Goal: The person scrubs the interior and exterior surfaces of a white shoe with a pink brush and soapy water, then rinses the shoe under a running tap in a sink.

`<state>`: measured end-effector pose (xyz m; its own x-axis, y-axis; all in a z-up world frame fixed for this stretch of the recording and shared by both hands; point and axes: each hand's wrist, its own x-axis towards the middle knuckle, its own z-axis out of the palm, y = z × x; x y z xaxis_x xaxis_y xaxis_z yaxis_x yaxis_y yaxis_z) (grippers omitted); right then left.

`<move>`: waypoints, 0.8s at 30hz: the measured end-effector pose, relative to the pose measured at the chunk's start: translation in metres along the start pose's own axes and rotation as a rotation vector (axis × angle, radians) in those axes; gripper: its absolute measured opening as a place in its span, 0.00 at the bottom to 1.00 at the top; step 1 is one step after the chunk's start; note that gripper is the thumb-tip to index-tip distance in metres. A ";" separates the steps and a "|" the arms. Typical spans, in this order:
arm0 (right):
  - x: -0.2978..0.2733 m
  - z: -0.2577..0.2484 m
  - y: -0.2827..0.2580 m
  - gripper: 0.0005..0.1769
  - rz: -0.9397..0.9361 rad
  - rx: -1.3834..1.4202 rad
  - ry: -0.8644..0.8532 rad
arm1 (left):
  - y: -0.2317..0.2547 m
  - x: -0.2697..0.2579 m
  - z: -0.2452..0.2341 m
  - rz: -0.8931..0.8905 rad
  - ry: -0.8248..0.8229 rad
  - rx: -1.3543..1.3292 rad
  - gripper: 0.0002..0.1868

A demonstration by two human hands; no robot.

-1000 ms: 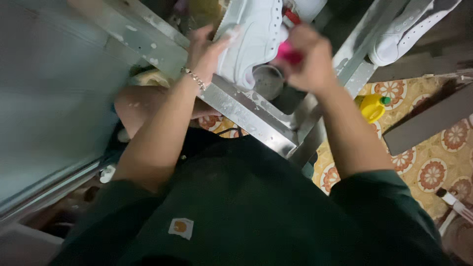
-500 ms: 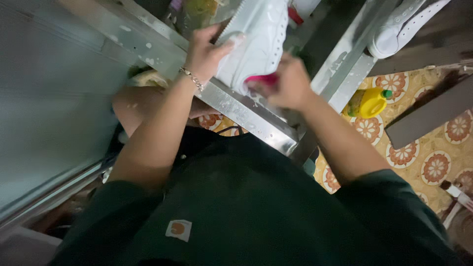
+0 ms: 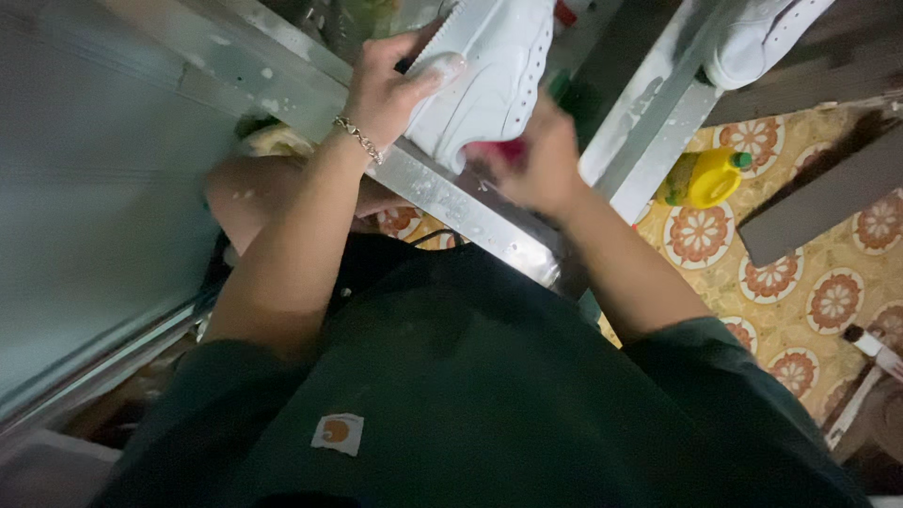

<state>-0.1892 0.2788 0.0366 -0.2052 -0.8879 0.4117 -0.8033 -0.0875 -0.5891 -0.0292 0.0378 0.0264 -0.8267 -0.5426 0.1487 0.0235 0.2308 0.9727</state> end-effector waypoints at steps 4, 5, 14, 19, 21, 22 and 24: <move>0.014 -0.027 0.005 0.07 -0.206 0.111 -0.032 | -0.006 -0.004 -0.001 0.038 -0.046 -0.012 0.26; 0.009 -0.029 0.019 0.06 -0.121 0.053 -0.001 | -0.002 -0.004 0.001 0.060 -0.030 -0.006 0.24; 0.004 -0.019 0.021 0.06 -0.097 0.074 0.039 | -0.011 -0.002 0.001 0.068 -0.035 0.015 0.21; 0.004 -0.005 -0.020 0.20 -0.087 0.105 0.087 | -0.009 0.000 0.000 0.029 -0.043 -0.021 0.18; 0.005 -0.021 -0.006 0.07 -0.169 0.078 0.012 | -0.011 -0.001 0.000 0.126 -0.041 0.054 0.22; 0.003 -0.018 0.009 0.07 -0.166 0.080 0.013 | -0.011 -0.003 -0.001 0.124 -0.043 0.055 0.22; 0.000 -0.014 0.043 0.07 -0.035 0.092 0.075 | -0.012 -0.002 0.000 0.059 -0.063 0.030 0.20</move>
<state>-0.2313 0.2817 0.0214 -0.2218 -0.8476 0.4821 -0.7569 -0.1620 -0.6331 -0.0272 0.0360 0.0146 -0.8580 -0.4759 0.1934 0.0573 0.2855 0.9567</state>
